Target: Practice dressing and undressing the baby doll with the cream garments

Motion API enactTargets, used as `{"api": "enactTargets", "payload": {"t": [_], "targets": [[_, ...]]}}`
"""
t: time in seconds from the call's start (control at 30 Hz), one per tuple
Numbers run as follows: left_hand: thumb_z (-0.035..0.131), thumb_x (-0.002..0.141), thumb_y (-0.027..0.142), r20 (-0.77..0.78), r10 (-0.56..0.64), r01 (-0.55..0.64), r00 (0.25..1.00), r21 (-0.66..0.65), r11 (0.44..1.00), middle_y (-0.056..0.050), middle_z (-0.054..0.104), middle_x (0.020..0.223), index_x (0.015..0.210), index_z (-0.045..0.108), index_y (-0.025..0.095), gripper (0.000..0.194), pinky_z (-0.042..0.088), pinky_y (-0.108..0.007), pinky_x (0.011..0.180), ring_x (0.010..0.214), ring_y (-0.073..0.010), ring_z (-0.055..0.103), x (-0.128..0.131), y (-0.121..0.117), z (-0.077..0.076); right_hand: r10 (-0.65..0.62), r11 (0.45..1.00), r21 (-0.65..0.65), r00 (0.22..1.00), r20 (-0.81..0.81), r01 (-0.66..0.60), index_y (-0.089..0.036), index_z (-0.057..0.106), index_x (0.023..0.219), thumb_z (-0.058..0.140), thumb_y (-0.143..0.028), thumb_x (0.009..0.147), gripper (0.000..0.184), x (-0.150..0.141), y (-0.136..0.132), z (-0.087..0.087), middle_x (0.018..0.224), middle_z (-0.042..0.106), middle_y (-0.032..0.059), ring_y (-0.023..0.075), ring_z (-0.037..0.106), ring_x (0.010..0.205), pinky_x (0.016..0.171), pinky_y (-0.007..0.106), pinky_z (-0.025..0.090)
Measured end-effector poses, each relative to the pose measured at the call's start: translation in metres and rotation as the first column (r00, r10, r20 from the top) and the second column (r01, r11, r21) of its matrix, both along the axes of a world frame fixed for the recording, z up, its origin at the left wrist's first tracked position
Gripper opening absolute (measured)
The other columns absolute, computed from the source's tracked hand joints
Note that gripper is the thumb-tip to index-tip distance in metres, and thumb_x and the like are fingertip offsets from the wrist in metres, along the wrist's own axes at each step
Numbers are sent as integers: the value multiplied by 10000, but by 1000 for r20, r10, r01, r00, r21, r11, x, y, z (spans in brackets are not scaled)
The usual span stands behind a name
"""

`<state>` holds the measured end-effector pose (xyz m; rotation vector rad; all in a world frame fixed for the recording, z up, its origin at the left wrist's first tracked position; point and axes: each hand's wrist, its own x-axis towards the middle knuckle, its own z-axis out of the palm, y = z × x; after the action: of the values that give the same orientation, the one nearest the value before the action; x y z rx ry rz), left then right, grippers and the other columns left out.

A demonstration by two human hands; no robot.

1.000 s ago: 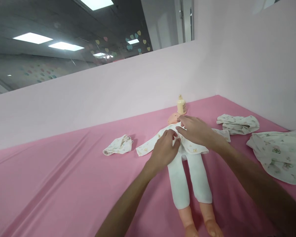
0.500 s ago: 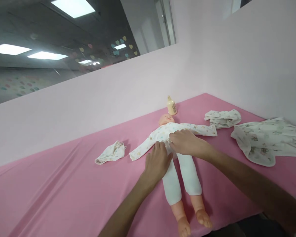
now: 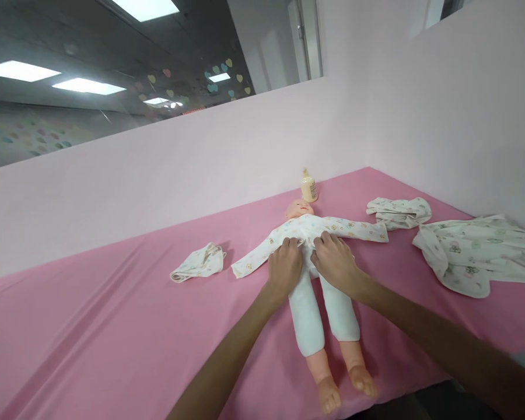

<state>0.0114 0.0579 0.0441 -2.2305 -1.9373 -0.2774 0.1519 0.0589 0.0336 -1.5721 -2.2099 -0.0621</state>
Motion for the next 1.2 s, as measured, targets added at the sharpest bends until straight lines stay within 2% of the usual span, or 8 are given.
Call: {"api": "enactTargets", "payload": {"t": [0.07, 0.13, 0.27, 0.43, 0.6, 0.77, 0.97, 1.2], "targets": [[314, 937, 168, 41, -19, 18, 999, 20, 1000, -46, 637, 986, 1033, 579, 192, 283, 323, -281, 574, 775, -185, 605, 1, 3, 0, 12, 999, 42, 997, -74, -9, -154, 587, 817, 398, -118, 867, 199, 0, 2, -3, 893, 608, 114, 238, 562, 853, 700, 332, 378], [337, 939, 188, 101, -36, 32, 994, 35, 999, -39, 650, 993, 1020, 583, 196, 259, 344, -281, 596, 799, -186, 609, 1, 4, 0, 25, 999, 34, 972, -233, -18, -167, 562, 791, 392, -131, 872, 192, 2, 4, -4, 876, 613, 90, 212, 550, 824, 687, 315, 371], [385, 923, 191, 207, -52, 39, 977, 67, 997, -48, 664, 1074, 1087, 569, 188, 246, 401, -288, 668, 869, -198, 624, -1, 5, -3, -3, 994, -90, 808, -589, -62, -188, 513, 769, 403, -167, 859, 144, 8, 8, -3, 767, 607, 21, 161, 524, 712, 644, 282, 354], [380, 946, 229, 257, -103, 74, 961, 119, 990, -59, 676, 1094, 1109, 574, 177, 260, 438, -298, 726, 937, -209, 634, -1, 6, -8, -26, 981, -139, 620, -784, -134, -197, 517, 739, 420, -254, 848, 157, 10, 6, 2, 700, 580, -12, 144, 497, 651, 607, 269, 346], [377, 967, 266, 253, -112, 75, 961, 154, 985, -61, 671, 1123, 1117, 581, 179, 268, 440, -296, 764, 982, -203, 629, 2, 1, -3, -49, 973, -158, 518, -854, -169, -192, 548, 733, 451, -308, 831, 180, 9, 3, 1, 669, 552, -24, 133, 472, 613, 570, 263, 337], [361, 983, 315, 211, -89, 64, 973, 122, 990, -46, 685, 1068, 1095, 585, 182, 283, 419, -290, 719, 912, -190, 636, 6, -4, 0, -58, 969, -160, 456, -888, -189, -191, 551, 737, 466, -321, 818, 176, 8, 5, -2, 666, 532, -24, 134, 459, 620, 570, 267, 344], [327, 996, 332, 168, -98, 75, 981, 141, 987, -41, 686, 1049, 1079, 582, 190, 304, 392, -282, 695, 894, -177, 635, 7, -3, -2, -71, 969, -165, 428, -901, -185, -193, 543, 734, 473, -337, 813, 178, 9, 7, -4, 675, 532, -20, 135, 456, 626, 575, 266, 345], [280, 1004, 294, 48, -158, 150, 986, 143, 978, -32, 684, 1021, 1058, 572, 198, 312, 332, -273, 609, 855, -163, 633, 4, 4, -11, -89, 963, -184, 411, -907, -198, -193, 544, 733, 474, -345, 817, 187, 8, 8, -6, 692, 539, -23, 131, 454, 634, 587, 264, 348]]}}
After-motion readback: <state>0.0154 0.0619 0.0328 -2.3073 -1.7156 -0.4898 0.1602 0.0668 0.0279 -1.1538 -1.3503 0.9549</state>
